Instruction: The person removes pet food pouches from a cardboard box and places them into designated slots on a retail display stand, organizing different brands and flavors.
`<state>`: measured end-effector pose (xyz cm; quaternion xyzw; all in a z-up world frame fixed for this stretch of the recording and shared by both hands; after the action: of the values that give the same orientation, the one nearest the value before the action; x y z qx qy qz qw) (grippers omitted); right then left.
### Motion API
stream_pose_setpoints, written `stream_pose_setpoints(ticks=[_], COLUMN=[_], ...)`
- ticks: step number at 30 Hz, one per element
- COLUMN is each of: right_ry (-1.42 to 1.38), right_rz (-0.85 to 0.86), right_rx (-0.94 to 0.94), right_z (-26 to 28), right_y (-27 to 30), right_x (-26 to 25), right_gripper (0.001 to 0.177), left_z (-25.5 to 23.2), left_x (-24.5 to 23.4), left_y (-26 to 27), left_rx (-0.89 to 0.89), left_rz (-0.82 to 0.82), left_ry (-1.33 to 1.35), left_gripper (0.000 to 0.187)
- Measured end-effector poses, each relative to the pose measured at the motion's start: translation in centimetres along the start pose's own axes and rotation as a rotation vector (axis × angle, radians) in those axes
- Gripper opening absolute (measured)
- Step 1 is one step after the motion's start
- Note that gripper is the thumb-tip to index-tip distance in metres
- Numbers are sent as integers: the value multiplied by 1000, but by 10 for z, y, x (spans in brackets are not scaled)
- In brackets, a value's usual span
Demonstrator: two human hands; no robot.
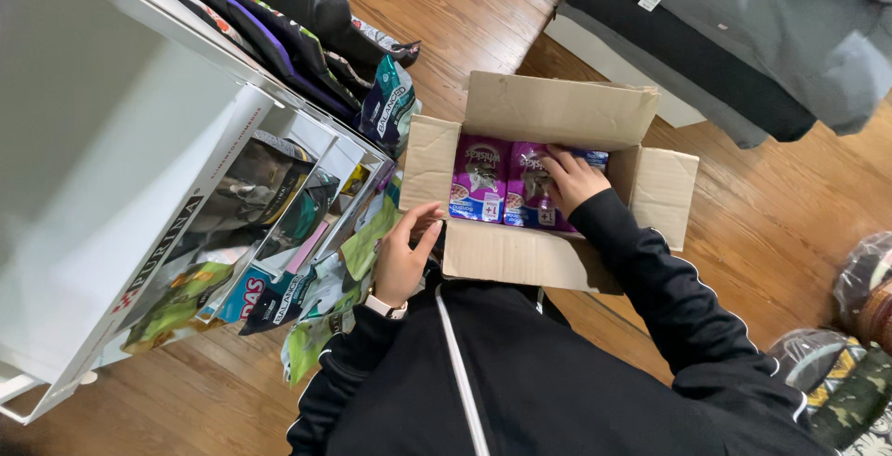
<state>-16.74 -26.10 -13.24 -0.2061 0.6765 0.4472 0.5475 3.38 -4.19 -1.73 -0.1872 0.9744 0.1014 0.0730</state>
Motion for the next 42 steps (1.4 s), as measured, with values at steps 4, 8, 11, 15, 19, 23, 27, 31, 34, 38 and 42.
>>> stream_pose_setpoints(ticks=[4, 8, 11, 15, 19, 23, 27, 31, 34, 38, 42], right_ry=[50, 167, 182, 243, 266, 265, 127, 77, -42, -117, -123], right_rz=[57, -65, -131, -190, -114, -168, -252, -362, -387, -386, -499], right_rx=[2, 5, 12, 38, 50, -11, -180, -430, -697, -1004, -1212], right_z=[6, 26, 34, 35, 18, 21, 64, 129, 184, 256, 316], right_y=[-3, 3, 3, -5, -21, -41, -42, -38, -35, -22, -1], right_x=[15, -11, -20, -12, 24, 24, -37, -108, -143, -186, -220], right_gripper=[52, 59, 59, 64, 76, 67, 55, 45, 37, 30, 24], left_z=[4, 2, 4, 9, 5, 3, 24, 16, 6, -13, -50], left_x=[0, -2, -3, -3, -10, -23, -35, -58, -79, -110, -138], left_y=[1, 3, 5, 9, 19, 31, 43, 65, 90, 128, 171], left_rx=[12, 7, 3, 3, -7, -40, -54, -16, 25, 86, 117], left_rz=[-14, -38, -54, -82, -143, -222, -337, -480, -628, -836, -1016], left_ry=[0, -5, 1, 10, 39, 69, 104, 109, 57, 16, -112], left_gripper=[28, 27, 26, 26, 26, 27, 26, 26, 26, 26, 27])
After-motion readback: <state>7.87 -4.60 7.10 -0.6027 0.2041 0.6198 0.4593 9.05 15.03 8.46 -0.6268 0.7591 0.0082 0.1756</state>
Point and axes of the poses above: each hand's wrist, its own y-axis away from the middle knuckle, its own x-axis out of the palm, z = x × y, the point moved 6 cm from there along -y, towards the middle knuckle, and after that the axes turned 8 degrees about z, right-handed, at the moved point
